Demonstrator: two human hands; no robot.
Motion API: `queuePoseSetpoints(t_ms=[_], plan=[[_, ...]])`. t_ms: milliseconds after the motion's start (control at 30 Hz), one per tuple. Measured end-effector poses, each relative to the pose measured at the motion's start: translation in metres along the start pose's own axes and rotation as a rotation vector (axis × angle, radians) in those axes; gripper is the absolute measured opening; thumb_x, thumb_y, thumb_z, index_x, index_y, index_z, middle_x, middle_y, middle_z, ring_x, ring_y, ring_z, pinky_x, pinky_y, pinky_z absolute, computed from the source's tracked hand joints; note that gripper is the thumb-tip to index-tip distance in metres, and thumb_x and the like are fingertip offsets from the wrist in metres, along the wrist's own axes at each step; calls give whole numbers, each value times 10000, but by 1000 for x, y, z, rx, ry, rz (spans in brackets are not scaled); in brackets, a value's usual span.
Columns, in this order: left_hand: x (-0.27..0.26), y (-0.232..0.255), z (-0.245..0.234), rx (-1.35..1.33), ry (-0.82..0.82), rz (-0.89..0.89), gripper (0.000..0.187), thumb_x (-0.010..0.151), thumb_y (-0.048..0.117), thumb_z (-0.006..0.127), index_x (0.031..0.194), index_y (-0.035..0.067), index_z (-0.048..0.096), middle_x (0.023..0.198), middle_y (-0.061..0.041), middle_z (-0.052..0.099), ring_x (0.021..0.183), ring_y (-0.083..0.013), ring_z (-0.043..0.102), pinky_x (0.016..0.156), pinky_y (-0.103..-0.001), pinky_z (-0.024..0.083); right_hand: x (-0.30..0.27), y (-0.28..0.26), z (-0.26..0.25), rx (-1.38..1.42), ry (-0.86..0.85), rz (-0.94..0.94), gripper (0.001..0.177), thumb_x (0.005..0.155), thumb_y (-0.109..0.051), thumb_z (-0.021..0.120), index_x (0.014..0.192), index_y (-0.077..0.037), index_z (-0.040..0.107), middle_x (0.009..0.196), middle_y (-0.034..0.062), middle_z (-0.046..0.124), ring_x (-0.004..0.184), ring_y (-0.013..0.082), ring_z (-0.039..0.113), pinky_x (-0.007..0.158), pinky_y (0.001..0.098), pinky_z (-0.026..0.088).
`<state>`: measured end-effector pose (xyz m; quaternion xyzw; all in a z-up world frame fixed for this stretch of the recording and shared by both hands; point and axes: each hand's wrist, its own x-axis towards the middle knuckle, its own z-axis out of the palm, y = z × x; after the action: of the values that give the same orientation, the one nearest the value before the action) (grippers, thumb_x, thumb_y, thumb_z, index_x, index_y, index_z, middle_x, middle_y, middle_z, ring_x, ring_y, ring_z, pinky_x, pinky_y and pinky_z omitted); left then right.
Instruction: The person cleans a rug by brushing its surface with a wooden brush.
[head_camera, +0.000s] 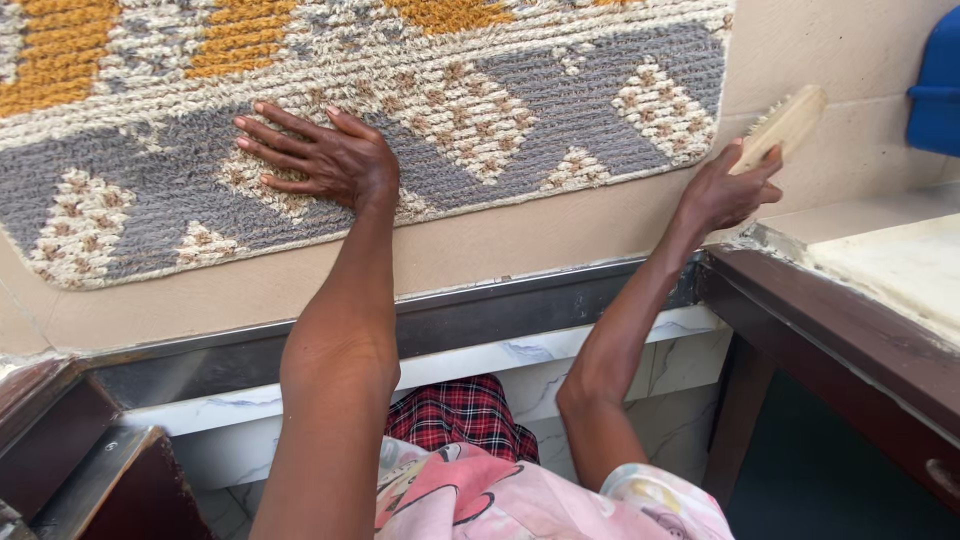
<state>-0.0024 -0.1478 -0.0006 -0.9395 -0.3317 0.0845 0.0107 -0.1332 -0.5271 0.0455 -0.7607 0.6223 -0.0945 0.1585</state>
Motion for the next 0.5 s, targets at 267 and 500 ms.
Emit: queuePoseSetpoints(t_ms=[267,500], plan=[[-4,12,-46,11,-178,-44,862,1086,599,379,1679,91,12,1743,-197,-57,1627,-384,-46,1328,-643,31,-264,-130,67,520,-444,-1067,723,923,-360,777,1542,-197,440,1470,194,489,1380,362,509,1184,496,476],[-5,5,-30,10,-102,7,781,1139,500,367,1681,64,11,1729,-230,-71,1609,-422,-59,1303,-679,28,-125,-55,86,391,-194,-977,483,976,-241,741,1430,-143,607,1447,81,619,1447,325,532,1289,491,326]])
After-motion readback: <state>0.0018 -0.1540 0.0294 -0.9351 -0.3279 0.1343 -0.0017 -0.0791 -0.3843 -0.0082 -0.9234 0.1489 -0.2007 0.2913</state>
